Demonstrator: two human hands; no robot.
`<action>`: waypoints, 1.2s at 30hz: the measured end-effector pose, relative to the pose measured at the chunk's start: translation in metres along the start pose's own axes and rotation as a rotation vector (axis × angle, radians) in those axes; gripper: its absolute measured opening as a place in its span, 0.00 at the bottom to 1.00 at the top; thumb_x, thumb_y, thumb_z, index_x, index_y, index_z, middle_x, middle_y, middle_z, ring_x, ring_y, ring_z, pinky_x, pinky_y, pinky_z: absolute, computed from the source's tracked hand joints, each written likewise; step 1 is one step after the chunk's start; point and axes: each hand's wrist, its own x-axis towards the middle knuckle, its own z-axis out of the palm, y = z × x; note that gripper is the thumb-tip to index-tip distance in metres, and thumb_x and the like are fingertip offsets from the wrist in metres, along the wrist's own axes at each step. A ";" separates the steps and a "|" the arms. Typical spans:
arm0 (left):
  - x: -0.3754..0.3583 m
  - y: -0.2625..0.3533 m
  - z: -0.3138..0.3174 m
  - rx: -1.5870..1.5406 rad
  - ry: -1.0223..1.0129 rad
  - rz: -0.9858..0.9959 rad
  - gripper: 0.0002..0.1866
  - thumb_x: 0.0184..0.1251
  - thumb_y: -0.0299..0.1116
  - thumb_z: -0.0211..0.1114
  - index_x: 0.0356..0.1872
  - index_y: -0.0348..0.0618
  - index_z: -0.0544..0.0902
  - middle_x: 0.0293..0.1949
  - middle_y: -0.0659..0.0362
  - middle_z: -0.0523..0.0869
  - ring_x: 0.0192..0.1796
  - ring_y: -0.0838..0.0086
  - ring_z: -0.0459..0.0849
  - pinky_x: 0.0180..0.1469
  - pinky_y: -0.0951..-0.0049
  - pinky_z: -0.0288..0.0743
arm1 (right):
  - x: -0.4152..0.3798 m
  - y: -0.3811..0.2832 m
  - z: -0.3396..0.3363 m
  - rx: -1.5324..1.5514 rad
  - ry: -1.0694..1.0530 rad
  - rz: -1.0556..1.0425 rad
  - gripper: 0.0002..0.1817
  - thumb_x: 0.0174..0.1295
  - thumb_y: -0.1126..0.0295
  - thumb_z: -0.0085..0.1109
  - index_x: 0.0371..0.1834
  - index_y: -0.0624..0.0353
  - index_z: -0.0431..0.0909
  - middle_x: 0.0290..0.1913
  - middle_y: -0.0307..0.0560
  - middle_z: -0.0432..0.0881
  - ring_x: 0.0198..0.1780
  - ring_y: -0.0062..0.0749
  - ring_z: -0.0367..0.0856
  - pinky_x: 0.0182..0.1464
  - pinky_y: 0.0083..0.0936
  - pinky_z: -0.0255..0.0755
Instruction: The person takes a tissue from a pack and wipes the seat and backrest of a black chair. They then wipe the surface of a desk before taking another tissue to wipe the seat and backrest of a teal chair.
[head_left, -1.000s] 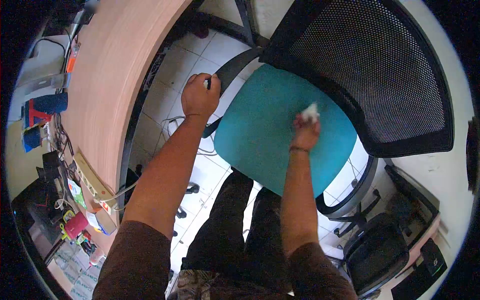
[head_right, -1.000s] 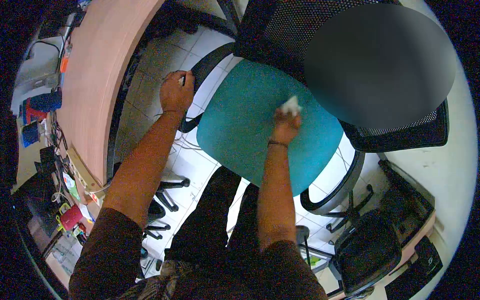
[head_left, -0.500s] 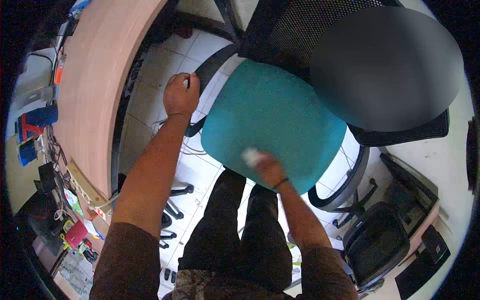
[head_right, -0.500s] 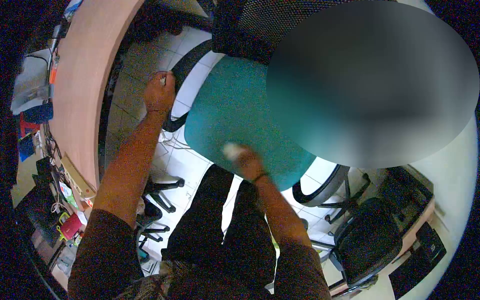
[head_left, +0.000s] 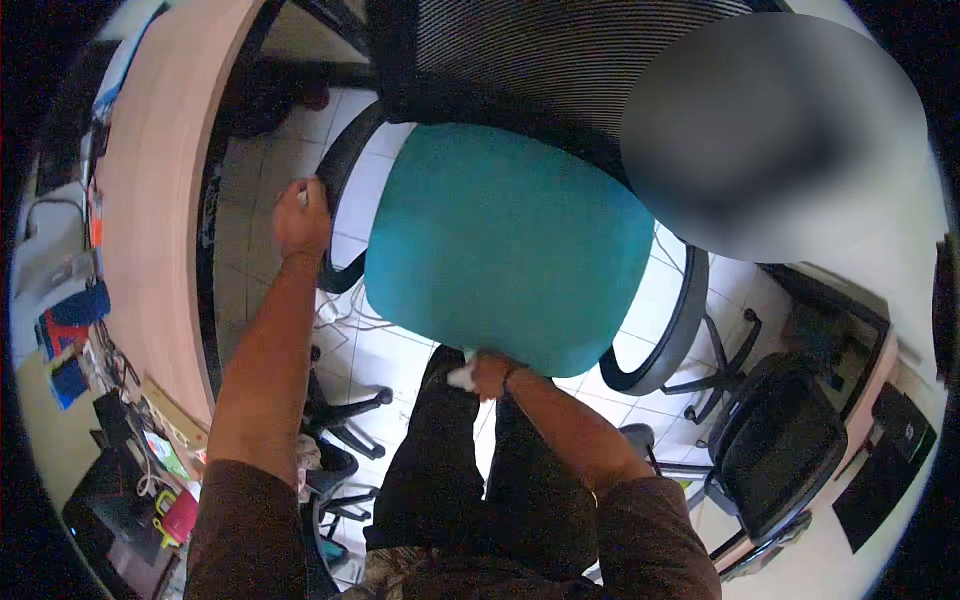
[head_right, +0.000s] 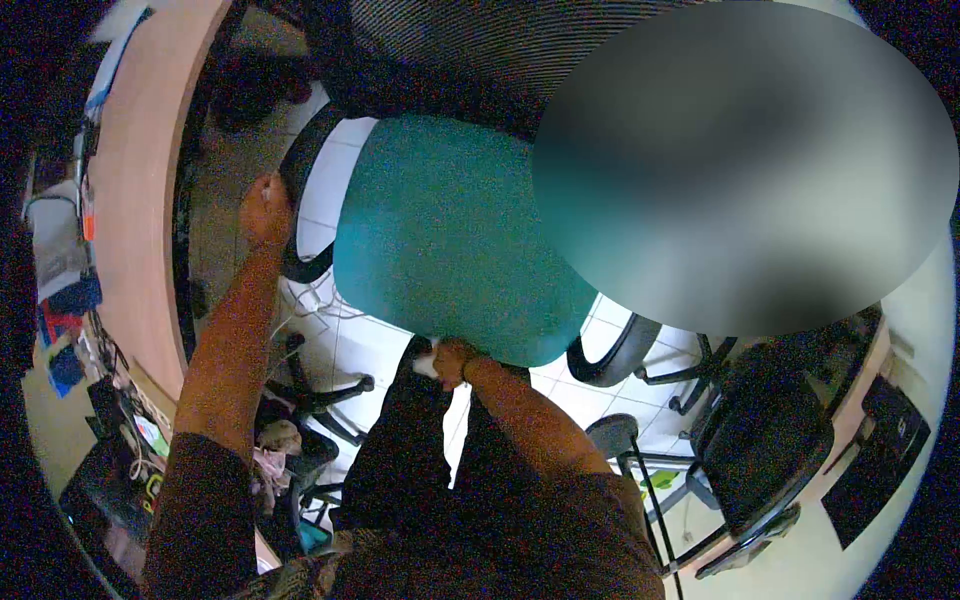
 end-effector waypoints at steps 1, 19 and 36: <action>0.000 -0.009 0.006 -0.054 0.017 0.015 0.25 0.72 0.53 0.55 0.47 0.39 0.86 0.46 0.40 0.86 0.50 0.44 0.85 0.53 0.51 0.76 | -0.019 -0.009 -0.017 -0.018 0.105 -0.054 0.25 0.58 0.56 0.65 0.56 0.58 0.80 0.59 0.57 0.81 0.64 0.50 0.76 0.67 0.43 0.68; 0.006 0.004 -0.002 0.047 -0.041 -0.004 0.29 0.72 0.57 0.54 0.42 0.37 0.86 0.44 0.39 0.87 0.49 0.44 0.85 0.53 0.51 0.75 | -0.085 0.007 -0.011 0.323 -0.005 0.069 0.20 0.69 0.54 0.52 0.58 0.50 0.79 0.52 0.56 0.85 0.57 0.54 0.81 0.67 0.49 0.67; 0.024 -0.028 0.013 0.109 0.053 0.168 0.30 0.72 0.58 0.56 0.50 0.38 0.85 0.45 0.39 0.87 0.49 0.43 0.85 0.52 0.51 0.77 | -0.104 -0.039 0.015 0.861 0.346 0.750 0.27 0.68 0.52 0.54 0.58 0.66 0.75 0.55 0.68 0.80 0.58 0.64 0.78 0.60 0.45 0.73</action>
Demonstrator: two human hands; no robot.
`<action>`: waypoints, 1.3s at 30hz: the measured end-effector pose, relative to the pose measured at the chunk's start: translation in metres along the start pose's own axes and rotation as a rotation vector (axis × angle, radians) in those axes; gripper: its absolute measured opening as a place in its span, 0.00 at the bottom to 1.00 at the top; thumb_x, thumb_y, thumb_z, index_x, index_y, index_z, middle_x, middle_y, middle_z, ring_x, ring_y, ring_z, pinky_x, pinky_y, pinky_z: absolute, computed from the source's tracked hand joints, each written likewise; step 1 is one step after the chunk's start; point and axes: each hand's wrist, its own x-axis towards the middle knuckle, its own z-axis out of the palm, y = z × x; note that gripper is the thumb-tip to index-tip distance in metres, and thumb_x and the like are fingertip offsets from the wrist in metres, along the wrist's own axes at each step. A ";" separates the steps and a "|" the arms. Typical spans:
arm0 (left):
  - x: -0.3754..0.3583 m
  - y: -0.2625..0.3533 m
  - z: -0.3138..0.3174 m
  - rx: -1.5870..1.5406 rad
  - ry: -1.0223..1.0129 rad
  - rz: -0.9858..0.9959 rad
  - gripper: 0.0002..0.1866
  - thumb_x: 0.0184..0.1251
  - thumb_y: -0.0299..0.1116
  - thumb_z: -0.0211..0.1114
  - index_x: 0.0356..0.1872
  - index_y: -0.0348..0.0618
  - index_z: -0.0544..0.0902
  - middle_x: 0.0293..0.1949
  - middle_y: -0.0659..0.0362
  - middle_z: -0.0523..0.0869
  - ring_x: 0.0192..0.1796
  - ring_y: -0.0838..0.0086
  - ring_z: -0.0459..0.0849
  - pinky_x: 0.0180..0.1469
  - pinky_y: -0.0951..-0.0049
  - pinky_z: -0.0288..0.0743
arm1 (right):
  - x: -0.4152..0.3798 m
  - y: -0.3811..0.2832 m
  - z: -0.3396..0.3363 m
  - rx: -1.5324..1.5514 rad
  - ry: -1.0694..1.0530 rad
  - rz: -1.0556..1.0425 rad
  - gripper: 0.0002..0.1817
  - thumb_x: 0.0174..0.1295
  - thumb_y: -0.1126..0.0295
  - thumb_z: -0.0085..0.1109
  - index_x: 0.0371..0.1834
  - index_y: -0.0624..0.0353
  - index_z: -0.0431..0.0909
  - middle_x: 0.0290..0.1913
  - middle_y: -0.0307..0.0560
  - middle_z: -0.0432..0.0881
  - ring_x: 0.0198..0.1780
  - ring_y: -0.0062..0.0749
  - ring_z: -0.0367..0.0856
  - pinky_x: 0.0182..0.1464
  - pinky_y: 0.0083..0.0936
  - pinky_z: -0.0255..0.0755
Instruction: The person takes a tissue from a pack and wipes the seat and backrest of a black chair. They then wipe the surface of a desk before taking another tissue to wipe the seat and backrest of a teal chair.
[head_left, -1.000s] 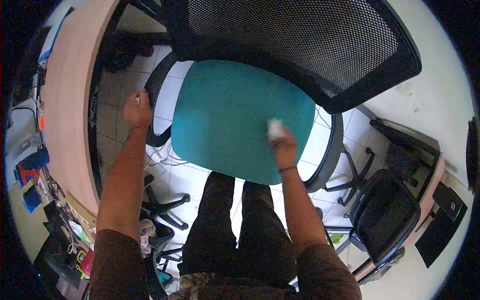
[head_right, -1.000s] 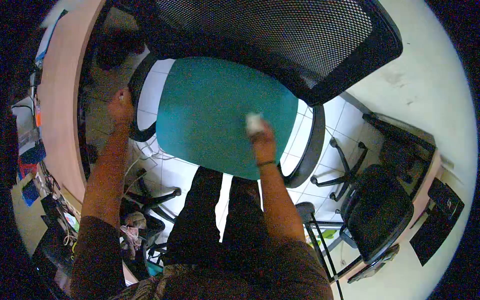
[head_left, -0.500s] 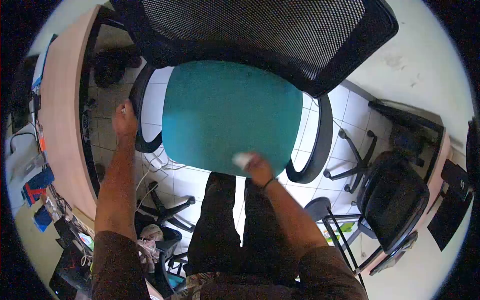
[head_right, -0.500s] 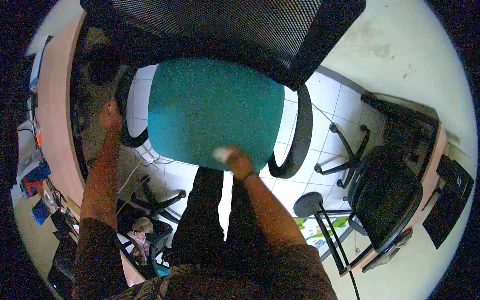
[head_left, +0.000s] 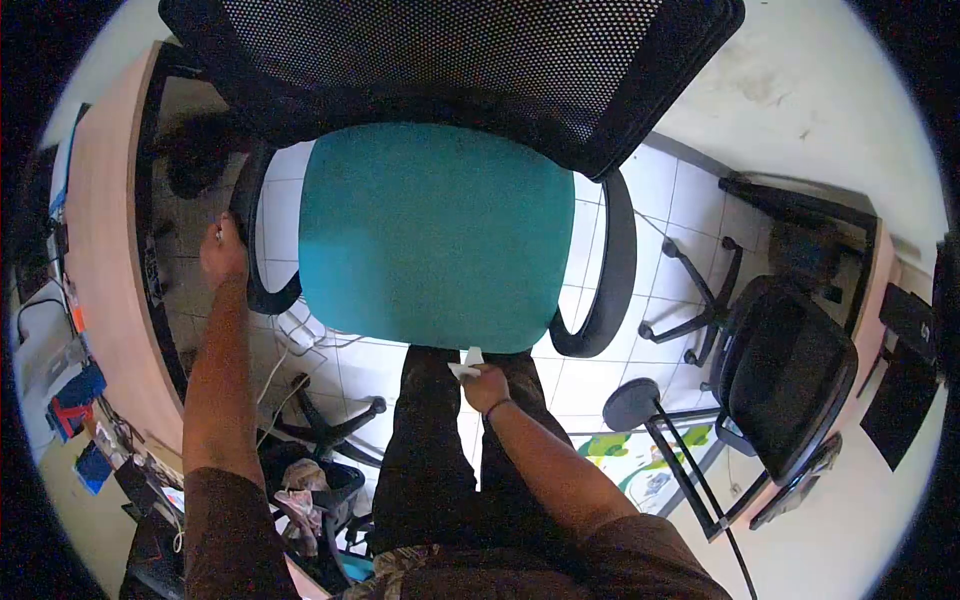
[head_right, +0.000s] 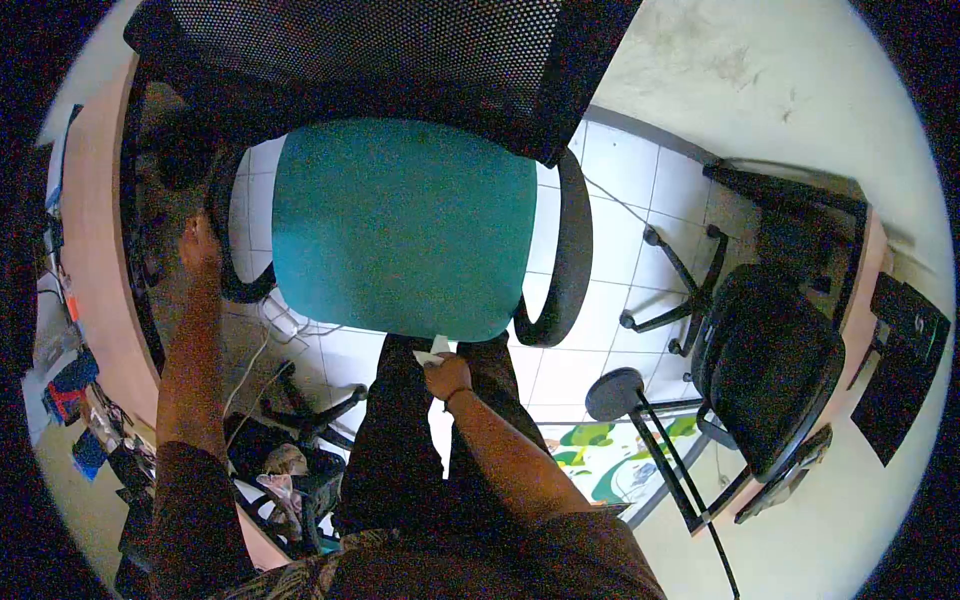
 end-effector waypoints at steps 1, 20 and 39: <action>-0.002 0.016 -0.009 -0.052 -0.060 -0.147 0.29 0.72 0.58 0.56 0.50 0.38 0.85 0.44 0.39 0.87 0.48 0.43 0.85 0.51 0.52 0.77 | 0.001 0.011 0.005 -0.032 -0.198 0.011 0.27 0.68 0.53 0.54 0.59 0.66 0.74 0.56 0.68 0.79 0.58 0.63 0.78 0.59 0.45 0.73; -0.001 0.057 -0.021 0.048 -0.069 -0.080 0.26 0.74 0.53 0.53 0.57 0.42 0.80 0.52 0.42 0.84 0.56 0.44 0.82 0.58 0.48 0.74 | -0.075 -0.084 -0.213 0.015 0.397 -0.742 0.10 0.64 0.66 0.63 0.43 0.60 0.78 0.42 0.56 0.80 0.44 0.53 0.80 0.49 0.43 0.75; -0.255 0.163 0.084 0.190 -1.088 -0.093 0.51 0.47 0.65 0.77 0.65 0.36 0.71 0.65 0.45 0.77 0.66 0.48 0.77 0.62 0.44 0.74 | -0.072 -0.005 -0.227 -0.399 0.557 -0.486 0.12 0.67 0.60 0.61 0.44 0.57 0.84 0.29 0.57 0.81 0.31 0.55 0.80 0.34 0.47 0.74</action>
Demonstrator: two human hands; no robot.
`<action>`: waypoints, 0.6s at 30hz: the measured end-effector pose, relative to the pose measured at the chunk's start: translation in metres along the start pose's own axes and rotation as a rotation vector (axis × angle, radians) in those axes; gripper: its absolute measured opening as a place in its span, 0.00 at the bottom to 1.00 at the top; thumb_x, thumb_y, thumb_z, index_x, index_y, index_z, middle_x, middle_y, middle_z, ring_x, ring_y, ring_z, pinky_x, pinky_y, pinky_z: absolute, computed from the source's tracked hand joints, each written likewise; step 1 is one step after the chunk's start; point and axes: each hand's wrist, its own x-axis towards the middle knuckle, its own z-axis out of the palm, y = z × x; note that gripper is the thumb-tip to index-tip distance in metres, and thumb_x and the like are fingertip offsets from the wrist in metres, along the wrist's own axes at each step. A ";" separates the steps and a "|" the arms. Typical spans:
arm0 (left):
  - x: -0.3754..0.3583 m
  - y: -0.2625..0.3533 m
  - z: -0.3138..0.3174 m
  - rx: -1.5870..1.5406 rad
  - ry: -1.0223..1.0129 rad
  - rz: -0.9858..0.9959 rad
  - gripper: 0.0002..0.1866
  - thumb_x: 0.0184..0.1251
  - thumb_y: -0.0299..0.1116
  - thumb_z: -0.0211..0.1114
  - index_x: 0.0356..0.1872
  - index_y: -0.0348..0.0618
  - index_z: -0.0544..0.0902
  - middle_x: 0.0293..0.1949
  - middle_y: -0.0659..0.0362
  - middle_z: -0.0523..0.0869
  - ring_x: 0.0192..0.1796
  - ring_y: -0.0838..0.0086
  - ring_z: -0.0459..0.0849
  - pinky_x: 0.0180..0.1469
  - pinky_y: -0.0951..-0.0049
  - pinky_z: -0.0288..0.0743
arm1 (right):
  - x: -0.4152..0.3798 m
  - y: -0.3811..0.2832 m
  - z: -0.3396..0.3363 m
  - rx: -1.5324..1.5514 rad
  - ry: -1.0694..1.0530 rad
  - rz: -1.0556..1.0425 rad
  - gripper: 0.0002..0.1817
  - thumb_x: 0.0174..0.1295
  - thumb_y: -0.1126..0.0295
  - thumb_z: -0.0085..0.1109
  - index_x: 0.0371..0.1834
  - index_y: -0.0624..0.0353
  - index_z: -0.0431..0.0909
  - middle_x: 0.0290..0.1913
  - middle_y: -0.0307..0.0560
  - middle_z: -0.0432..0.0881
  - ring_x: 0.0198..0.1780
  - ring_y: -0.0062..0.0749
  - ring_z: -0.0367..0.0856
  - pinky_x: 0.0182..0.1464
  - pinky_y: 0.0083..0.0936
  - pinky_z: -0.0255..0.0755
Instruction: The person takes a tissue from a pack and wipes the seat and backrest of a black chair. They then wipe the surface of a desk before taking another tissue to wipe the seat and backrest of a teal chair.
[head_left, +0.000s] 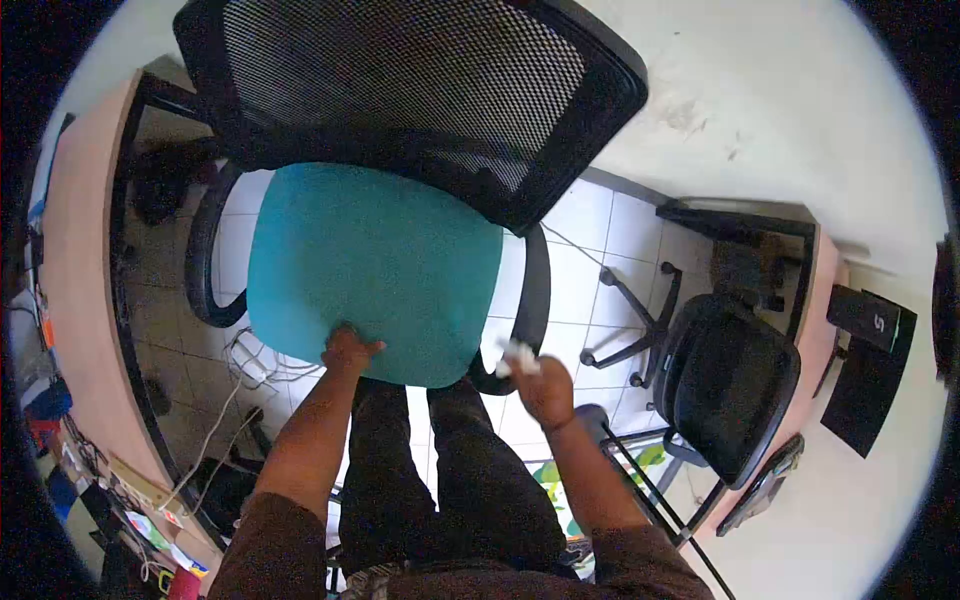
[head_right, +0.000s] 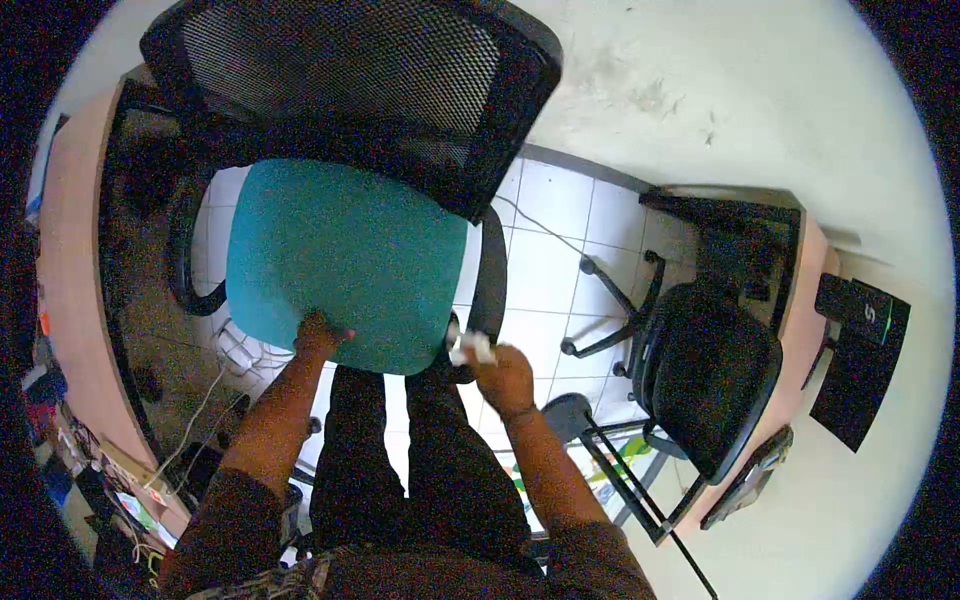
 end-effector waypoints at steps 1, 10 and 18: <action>0.015 -0.005 0.015 0.049 -0.016 0.031 0.53 0.47 0.65 0.77 0.67 0.37 0.70 0.65 0.45 0.77 0.67 0.49 0.76 0.62 0.44 0.73 | -0.011 0.000 0.005 -0.042 0.018 -0.116 0.12 0.65 0.60 0.63 0.40 0.58 0.84 0.27 0.55 0.80 0.29 0.54 0.79 0.32 0.48 0.72; -0.020 0.032 -0.025 0.022 -0.071 -0.069 0.50 0.48 0.61 0.78 0.67 0.36 0.71 0.65 0.47 0.77 0.68 0.50 0.75 0.65 0.46 0.72 | 0.118 0.013 -0.037 0.044 0.255 -0.099 0.11 0.68 0.63 0.58 0.45 0.54 0.86 0.44 0.50 0.87 0.44 0.53 0.83 0.51 0.44 0.76; -0.016 0.021 -0.011 -0.052 -0.047 -0.009 0.47 0.48 0.60 0.79 0.64 0.36 0.75 0.64 0.47 0.79 0.67 0.51 0.76 0.64 0.48 0.73 | -0.061 0.014 0.045 -0.032 0.016 -0.123 0.06 0.57 0.66 0.69 0.36 0.50 0.87 0.37 0.51 0.86 0.38 0.50 0.82 0.40 0.40 0.77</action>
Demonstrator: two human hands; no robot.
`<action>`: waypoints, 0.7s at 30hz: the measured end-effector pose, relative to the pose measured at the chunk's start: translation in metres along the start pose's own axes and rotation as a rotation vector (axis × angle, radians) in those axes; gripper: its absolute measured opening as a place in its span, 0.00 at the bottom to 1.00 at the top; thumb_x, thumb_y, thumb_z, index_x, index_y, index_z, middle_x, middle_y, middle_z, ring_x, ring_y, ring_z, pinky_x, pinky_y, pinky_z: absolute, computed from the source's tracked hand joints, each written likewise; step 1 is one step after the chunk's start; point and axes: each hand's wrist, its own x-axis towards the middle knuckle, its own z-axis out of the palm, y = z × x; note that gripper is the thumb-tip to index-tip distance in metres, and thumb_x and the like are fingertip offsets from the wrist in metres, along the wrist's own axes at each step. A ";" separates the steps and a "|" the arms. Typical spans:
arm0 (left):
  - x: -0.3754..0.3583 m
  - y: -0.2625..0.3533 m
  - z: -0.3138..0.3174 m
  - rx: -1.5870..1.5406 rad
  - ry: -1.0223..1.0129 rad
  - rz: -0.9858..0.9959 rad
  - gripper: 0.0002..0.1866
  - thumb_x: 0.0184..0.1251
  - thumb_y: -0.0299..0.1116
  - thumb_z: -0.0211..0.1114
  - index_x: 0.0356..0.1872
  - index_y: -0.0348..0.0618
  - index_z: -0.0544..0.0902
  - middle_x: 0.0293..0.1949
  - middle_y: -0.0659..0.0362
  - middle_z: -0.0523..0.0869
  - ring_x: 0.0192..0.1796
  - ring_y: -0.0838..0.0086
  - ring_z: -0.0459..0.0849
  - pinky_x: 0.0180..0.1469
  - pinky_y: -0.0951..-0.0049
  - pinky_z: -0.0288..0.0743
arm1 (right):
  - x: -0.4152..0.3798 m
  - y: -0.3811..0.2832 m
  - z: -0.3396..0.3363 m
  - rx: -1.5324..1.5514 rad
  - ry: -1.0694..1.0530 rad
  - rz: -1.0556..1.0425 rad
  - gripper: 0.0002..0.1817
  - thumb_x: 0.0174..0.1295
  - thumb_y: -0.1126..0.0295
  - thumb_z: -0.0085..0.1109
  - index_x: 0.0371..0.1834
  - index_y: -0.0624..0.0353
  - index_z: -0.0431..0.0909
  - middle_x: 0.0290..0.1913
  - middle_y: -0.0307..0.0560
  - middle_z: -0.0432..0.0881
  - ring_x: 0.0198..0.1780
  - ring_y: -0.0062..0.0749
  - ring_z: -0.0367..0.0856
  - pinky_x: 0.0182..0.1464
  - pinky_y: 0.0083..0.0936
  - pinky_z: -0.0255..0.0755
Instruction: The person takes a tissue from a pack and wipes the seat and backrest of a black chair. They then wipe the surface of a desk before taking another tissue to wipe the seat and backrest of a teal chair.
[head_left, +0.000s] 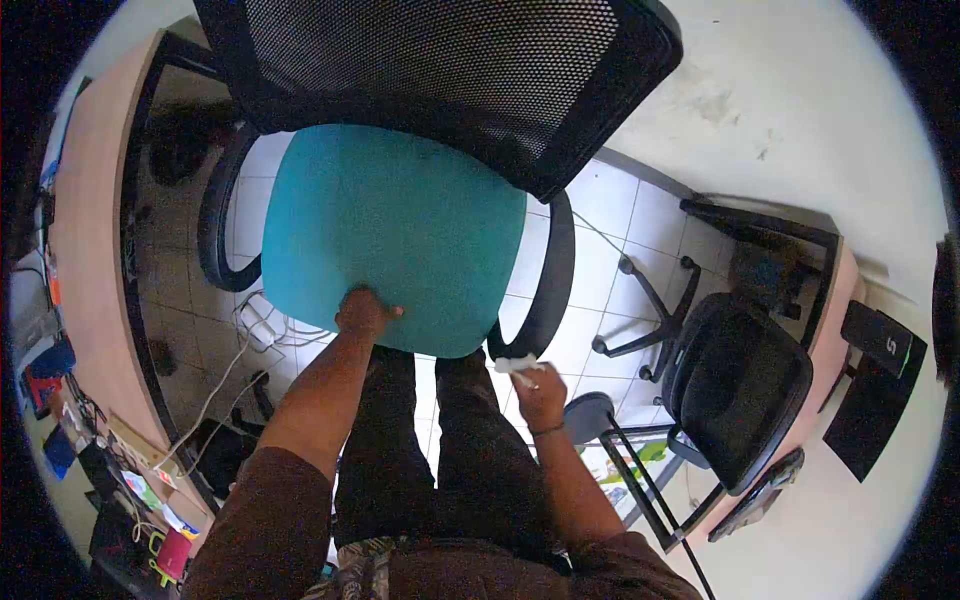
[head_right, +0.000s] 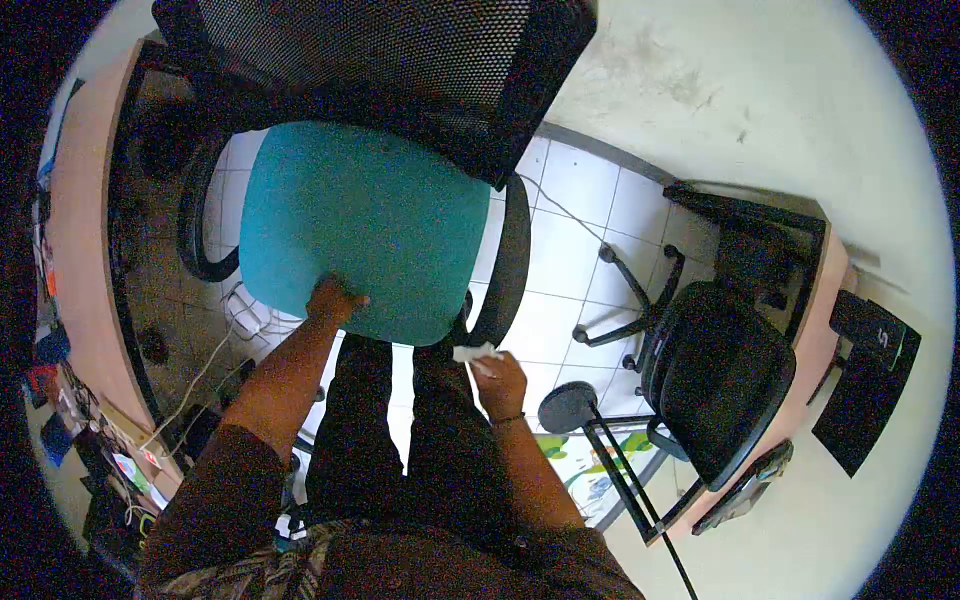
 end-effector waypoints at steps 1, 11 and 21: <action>0.007 -0.002 0.006 0.050 0.018 0.002 0.48 0.48 0.60 0.79 0.64 0.36 0.74 0.64 0.47 0.78 0.67 0.51 0.76 0.65 0.48 0.73 | -0.014 0.006 0.014 -0.016 0.003 -0.040 0.05 0.58 0.65 0.68 0.35 0.51 0.87 0.37 0.51 0.86 0.38 0.50 0.82 0.39 0.38 0.78; -0.005 0.010 -0.007 0.075 0.011 -0.020 0.52 0.47 0.63 0.79 0.66 0.34 0.72 0.64 0.45 0.78 0.68 0.51 0.76 0.66 0.50 0.73 | 0.019 0.062 0.127 2.107 -0.401 1.356 0.17 0.72 0.66 0.57 0.61 0.57 0.72 0.53 0.46 0.82 0.50 0.38 0.84 0.50 0.32 0.81; 0.004 0.004 0.004 0.007 0.002 0.004 0.51 0.43 0.62 0.81 0.64 0.34 0.75 0.64 0.45 0.78 0.65 0.50 0.79 0.64 0.51 0.74 | 0.004 -0.008 0.044 1.539 -0.339 0.905 0.15 0.74 0.72 0.52 0.61 0.62 0.73 0.45 0.46 0.84 0.42 0.27 0.84 0.42 0.25 0.82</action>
